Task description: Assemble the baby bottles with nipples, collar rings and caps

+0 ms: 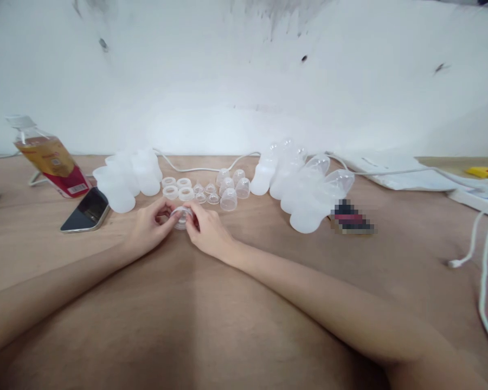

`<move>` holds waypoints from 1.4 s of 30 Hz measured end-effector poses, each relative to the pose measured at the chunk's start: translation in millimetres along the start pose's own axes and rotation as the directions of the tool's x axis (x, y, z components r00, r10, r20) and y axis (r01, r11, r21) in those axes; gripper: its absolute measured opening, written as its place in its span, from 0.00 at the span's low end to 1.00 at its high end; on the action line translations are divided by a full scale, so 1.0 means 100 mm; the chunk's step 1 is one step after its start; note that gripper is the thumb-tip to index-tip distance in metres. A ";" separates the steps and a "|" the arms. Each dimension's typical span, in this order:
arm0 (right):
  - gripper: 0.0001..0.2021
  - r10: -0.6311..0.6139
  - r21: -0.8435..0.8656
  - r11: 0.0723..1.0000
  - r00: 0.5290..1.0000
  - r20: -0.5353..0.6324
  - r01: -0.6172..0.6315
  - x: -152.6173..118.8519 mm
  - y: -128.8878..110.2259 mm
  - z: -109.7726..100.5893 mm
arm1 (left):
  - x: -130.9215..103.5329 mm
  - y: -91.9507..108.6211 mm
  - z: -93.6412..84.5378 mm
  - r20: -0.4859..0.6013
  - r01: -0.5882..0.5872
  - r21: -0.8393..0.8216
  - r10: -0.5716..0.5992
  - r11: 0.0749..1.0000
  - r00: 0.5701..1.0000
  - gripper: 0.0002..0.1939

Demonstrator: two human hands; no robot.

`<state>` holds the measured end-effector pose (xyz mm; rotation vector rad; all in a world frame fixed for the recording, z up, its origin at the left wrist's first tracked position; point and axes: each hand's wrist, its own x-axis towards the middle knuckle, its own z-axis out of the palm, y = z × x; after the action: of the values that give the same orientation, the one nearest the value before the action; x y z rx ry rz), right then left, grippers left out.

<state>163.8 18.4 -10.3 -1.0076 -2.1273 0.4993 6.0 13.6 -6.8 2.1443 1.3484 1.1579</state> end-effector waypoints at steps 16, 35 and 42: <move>0.09 0.033 0.049 0.998 0.999 -0.025 -0.032 0.01 0.00 -0.01 | -0.01 -0.01 0.01 0.006 -0.023 0.067 0.022 0.997 1.000 0.06; 0.07 -0.051 0.012 0.999 0.991 -0.122 0.053 0.01 0.02 0.01 | -0.02 0.01 0.03 -0.068 -0.051 0.112 0.059 0.992 0.996 0.06; 0.10 -0.019 0.047 0.999 0.997 -0.069 0.023 0.00 0.00 0.02 | -0.01 -0.03 0.03 -0.047 -0.022 -0.168 0.014 0.986 0.999 0.04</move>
<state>162.1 18.0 -11.5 -0.9613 -2.0536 0.4956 6.3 15.1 -11.2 2.0257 1.2057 1.2866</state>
